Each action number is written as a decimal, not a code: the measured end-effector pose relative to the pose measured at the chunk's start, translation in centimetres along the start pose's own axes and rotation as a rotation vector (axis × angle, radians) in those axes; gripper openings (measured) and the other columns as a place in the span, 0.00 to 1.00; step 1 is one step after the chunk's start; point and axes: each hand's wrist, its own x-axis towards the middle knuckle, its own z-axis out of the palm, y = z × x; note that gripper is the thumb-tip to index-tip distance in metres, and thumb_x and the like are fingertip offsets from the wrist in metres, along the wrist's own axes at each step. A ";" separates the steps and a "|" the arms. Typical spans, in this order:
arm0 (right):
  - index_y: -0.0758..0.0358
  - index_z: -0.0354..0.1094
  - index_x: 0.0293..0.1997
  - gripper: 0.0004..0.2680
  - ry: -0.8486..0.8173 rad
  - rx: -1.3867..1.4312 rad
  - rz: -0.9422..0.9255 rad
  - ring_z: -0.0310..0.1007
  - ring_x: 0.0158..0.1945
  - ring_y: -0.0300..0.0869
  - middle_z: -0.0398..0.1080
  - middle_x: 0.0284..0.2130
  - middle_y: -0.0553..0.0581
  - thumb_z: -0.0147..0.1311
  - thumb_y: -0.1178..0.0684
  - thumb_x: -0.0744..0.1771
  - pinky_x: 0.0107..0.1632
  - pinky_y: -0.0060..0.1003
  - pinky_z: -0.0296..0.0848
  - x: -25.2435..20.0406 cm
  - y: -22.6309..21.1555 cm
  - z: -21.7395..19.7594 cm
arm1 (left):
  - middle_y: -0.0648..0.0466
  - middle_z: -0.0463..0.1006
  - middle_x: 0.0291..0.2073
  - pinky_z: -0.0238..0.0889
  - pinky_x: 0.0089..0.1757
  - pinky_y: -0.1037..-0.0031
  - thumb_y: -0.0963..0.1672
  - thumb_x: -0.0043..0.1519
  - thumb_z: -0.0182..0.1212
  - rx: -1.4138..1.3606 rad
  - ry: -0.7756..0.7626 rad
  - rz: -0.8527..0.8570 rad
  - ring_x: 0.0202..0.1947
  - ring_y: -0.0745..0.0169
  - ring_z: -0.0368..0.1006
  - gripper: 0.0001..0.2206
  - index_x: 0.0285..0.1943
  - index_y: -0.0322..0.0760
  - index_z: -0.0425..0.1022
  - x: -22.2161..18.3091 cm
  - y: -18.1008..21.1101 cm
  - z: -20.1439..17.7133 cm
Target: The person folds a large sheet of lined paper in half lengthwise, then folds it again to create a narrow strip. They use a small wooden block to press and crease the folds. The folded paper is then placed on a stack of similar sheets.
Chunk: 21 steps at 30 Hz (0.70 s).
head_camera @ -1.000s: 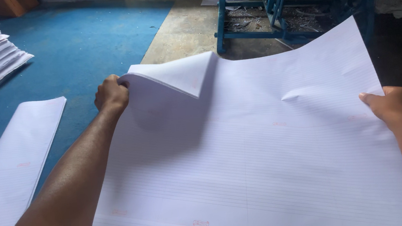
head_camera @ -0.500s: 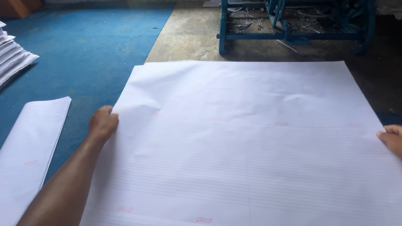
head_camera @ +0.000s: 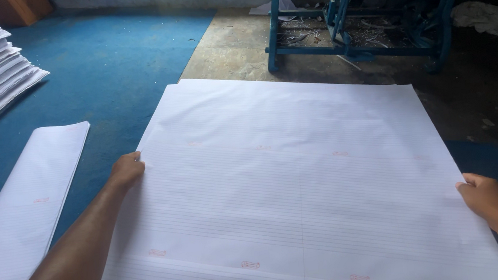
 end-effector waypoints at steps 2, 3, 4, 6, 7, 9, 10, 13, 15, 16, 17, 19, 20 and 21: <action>0.68 0.72 0.60 0.13 -0.050 0.019 0.082 0.81 0.32 0.51 0.78 0.38 0.71 0.52 0.52 0.70 0.41 0.45 0.77 -1.0 0.7 -1.1 | 0.41 0.74 0.60 0.62 0.58 0.62 0.44 0.59 0.62 -0.022 0.042 0.021 0.60 0.45 0.70 0.23 0.66 0.34 0.71 -1.2 0.0 -0.5; 0.68 0.74 0.57 0.12 -0.075 0.028 0.120 0.81 0.32 0.51 0.78 0.36 0.70 0.53 0.52 0.70 0.41 0.45 0.77 -1.3 0.8 -1.5 | 0.40 0.76 0.59 0.64 0.58 0.62 0.44 0.58 0.63 -0.033 0.066 0.029 0.59 0.45 0.72 0.23 0.64 0.33 0.72 -2.2 0.0 -1.0; 0.69 0.74 0.56 0.12 -0.092 0.043 0.142 0.80 0.32 0.51 0.78 0.35 0.70 0.54 0.51 0.70 0.40 0.45 0.76 -1.7 1.3 -2.1 | 0.41 0.77 0.57 0.66 0.56 0.63 0.43 0.58 0.65 -0.073 0.076 -0.016 0.56 0.46 0.74 0.22 0.63 0.33 0.74 -3.4 0.0 -1.3; 0.70 0.76 0.52 0.12 -0.131 0.078 0.187 0.79 0.31 0.51 0.77 0.33 0.69 0.57 0.50 0.69 0.38 0.44 0.75 -3.5 3.3 -3.2 | 0.42 0.80 0.53 0.69 0.53 0.64 0.42 0.56 0.67 -0.148 0.102 -0.104 0.52 0.48 0.78 0.21 0.59 0.34 0.78 -6.4 -0.2 -2.9; 0.71 0.76 0.50 0.12 -0.170 0.155 0.207 0.78 0.30 0.52 0.76 0.31 0.70 0.58 0.50 0.69 0.37 0.44 0.75 -4.3 4.7 -3.9 | 0.42 0.81 0.52 0.70 0.51 0.64 0.42 0.56 0.67 -0.175 0.094 -0.126 0.50 0.49 0.79 0.19 0.58 0.34 0.79 -8.1 -0.3 -3.9; 0.73 0.77 0.46 0.13 -0.245 0.307 0.248 0.76 0.27 0.53 0.76 0.27 0.70 0.61 0.49 0.67 0.34 0.44 0.74 -6.1 7.4 -5.3 | 0.42 0.83 0.48 0.72 0.49 0.65 0.42 0.57 0.68 -0.231 0.075 -0.168 0.46 0.51 0.80 0.16 0.54 0.34 0.81 -11.4 -0.3 -5.7; 0.73 0.77 0.44 0.13 -0.227 0.335 0.265 0.73 0.26 0.51 0.74 0.25 0.68 0.62 0.49 0.66 0.33 0.43 0.72 -7.2 8.4 -5.6 | 0.42 0.83 0.48 0.72 0.49 0.65 0.43 0.58 0.68 -0.207 0.060 -0.213 0.46 0.51 0.80 0.15 0.53 0.35 0.82 -12.8 -0.2 -6.6; 0.73 0.76 0.39 0.14 -0.228 0.399 0.311 0.63 0.23 0.47 0.68 0.20 0.63 0.65 0.47 0.65 0.29 0.40 0.65 -10.1 10.7 -6.6 | 0.42 0.84 0.46 0.73 0.48 0.65 0.44 0.59 0.68 -0.158 0.018 -0.305 0.44 0.51 0.81 0.12 0.50 0.36 0.84 -17.1 -0.5 -8.9; 0.71 0.76 0.35 0.13 -0.291 0.422 0.326 0.57 0.21 0.45 0.62 0.18 0.59 0.64 0.46 0.65 0.27 0.39 0.59 -11.7 11.3 -7.9 | 0.41 0.85 0.45 0.74 0.48 0.65 0.44 0.59 0.69 -0.166 -0.002 -0.302 0.43 0.51 0.82 0.12 0.49 0.35 0.85 -19.1 -0.7 -10.1; 0.71 0.74 0.33 0.14 -0.280 0.397 0.288 0.57 0.21 0.45 0.62 0.17 0.58 0.65 0.46 0.65 0.26 0.38 0.58 -12.3 11.5 -8.5 | 0.42 0.85 0.45 0.74 0.47 0.65 0.44 0.59 0.69 -0.159 0.007 -0.299 0.42 0.51 0.82 0.11 0.48 0.36 0.85 -19.5 -0.5 -10.3; 0.72 0.73 0.32 0.14 -0.272 0.371 0.251 0.56 0.20 0.45 0.62 0.16 0.57 0.65 0.46 0.65 0.26 0.38 0.57 -13.0 11.5 -8.9 | 0.43 0.85 0.45 0.74 0.47 0.65 0.44 0.59 0.69 -0.149 0.015 -0.298 0.42 0.51 0.81 0.11 0.48 0.37 0.85 -19.9 -0.6 -10.4; 0.71 0.72 0.29 0.14 -0.266 0.357 0.202 0.56 0.20 0.44 0.62 0.16 0.57 0.66 0.46 0.64 0.25 0.37 0.56 -13.9 11.0 -10.1 | 0.44 0.85 0.44 0.73 0.46 0.64 0.44 0.58 0.70 -0.153 0.037 -0.279 0.40 0.51 0.81 0.11 0.47 0.38 0.85 -20.4 -1.1 -10.3; 0.70 0.73 0.28 0.14 -0.268 0.371 0.188 0.56 0.20 0.44 0.62 0.16 0.57 0.65 0.46 0.64 0.25 0.37 0.56 -14.1 10.4 -10.9 | 0.44 0.85 0.42 0.74 0.46 0.64 0.44 0.57 0.70 -0.167 0.051 -0.263 0.40 0.51 0.81 0.11 0.47 0.37 0.85 -20.4 -1.2 -10.1; 0.70 0.73 0.27 0.13 -0.273 0.386 0.173 0.56 0.20 0.43 0.62 0.16 0.57 0.65 0.47 0.64 0.25 0.37 0.56 -14.3 9.8 -11.7 | 0.44 0.86 0.41 0.74 0.45 0.63 0.44 0.57 0.71 -0.178 0.068 -0.248 0.39 0.51 0.81 0.11 0.46 0.37 0.85 -20.4 -1.5 -10.1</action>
